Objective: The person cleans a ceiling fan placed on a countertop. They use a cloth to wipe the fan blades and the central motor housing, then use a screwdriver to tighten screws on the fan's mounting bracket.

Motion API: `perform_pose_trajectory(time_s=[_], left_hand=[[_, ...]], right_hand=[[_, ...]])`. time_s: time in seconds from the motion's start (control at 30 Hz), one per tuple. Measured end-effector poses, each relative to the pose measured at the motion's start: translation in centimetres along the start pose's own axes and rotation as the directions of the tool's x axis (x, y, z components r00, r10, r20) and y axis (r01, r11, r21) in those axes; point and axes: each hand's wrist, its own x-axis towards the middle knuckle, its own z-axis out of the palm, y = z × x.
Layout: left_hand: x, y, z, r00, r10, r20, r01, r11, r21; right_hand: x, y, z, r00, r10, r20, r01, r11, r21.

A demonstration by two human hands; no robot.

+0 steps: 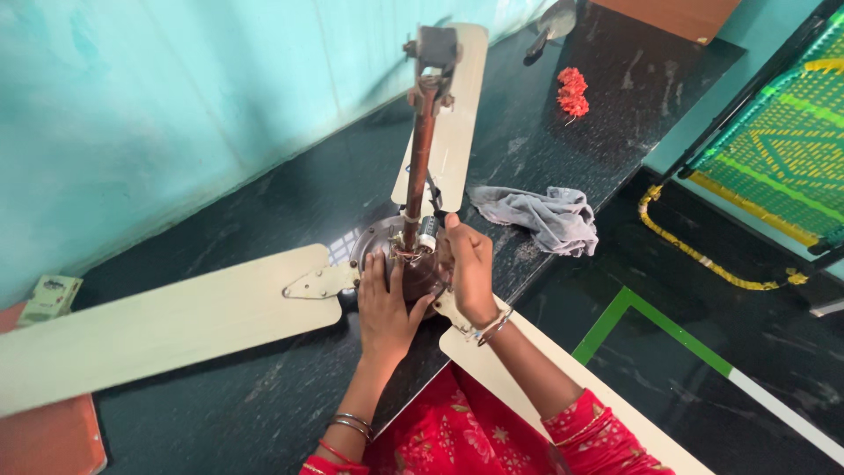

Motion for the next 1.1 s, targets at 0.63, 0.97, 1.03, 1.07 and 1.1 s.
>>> perform_pose_trajectory(time_s=[0.63,0.97,1.03,1.07,1.1], left_hand=[[0.2,-1.6,0.4,0.997,0.019,0.080,-0.020,1.000,0.009],[0.1,-1.4,0.1,0.998,0.022,0.066,-0.022,1.000,-0.006],[0.2,-1.4,0.1,0.997,0.018,0.069,-0.018,1.000,0.001],[0.1,-1.4,0.1,0.997,0.016,0.072,-0.016,1.000,0.004],[0.1,-1.4,0.1,0.997,0.019,0.068,-0.020,1.000,0.006]], right_hand=[[1.4,-12.6,0.8,0.859,0.218,0.463,0.499,-0.154,-0.853],[2.5,-12.4,-2.2,0.870,0.130,0.476,0.486,-0.055,-0.872],[2.4,-12.4,-2.4,0.877,0.119,0.465,0.474,-0.055,-0.879],[2.3,-12.3,-2.4,0.881,0.122,0.457,0.465,-0.050,-0.884],[2.3,-12.3,-2.5,0.885,0.125,0.449,0.457,-0.045,-0.888]])
